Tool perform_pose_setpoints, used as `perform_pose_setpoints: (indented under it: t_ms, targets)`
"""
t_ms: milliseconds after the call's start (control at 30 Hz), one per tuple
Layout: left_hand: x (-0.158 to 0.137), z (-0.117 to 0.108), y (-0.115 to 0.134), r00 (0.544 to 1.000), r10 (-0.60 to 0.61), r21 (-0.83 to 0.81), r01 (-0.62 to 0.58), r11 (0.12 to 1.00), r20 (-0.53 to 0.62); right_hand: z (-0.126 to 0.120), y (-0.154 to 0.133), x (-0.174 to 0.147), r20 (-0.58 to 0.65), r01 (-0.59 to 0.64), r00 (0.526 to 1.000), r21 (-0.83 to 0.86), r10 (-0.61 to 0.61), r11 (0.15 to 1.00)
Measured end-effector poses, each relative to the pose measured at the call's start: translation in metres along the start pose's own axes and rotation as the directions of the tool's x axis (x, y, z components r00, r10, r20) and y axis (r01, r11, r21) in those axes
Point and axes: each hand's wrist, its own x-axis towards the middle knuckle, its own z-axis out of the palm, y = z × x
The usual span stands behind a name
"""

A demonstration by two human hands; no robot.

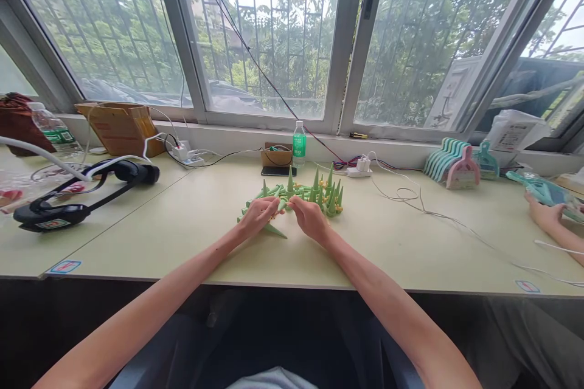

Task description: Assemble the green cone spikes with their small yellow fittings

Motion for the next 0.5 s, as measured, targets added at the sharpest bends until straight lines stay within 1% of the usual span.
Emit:
perform_pose_setpoints:
  t_ms: [167,300,500]
  targets:
    - [0.0008,-0.0012,0.0014,0.998,0.059,0.049,-0.059,0.997,-0.002,-0.0009,0.0007,-0.0003,0.008,-0.037,0.999,0.009,0.037,0.999]
    - [0.0013,-0.0014,0.0041,0.996,0.088,0.067,-0.088,0.994,0.004,-0.0015,0.0007,-0.0003,0.003,-0.042,0.999,0.032,0.042,0.999]
    - [0.0014,0.0001,0.0014,0.995,0.096,0.063,-0.096,0.993,0.004,-0.0017,0.0015,0.0000,-0.001,-0.029,1.000,0.054,0.030,0.998]
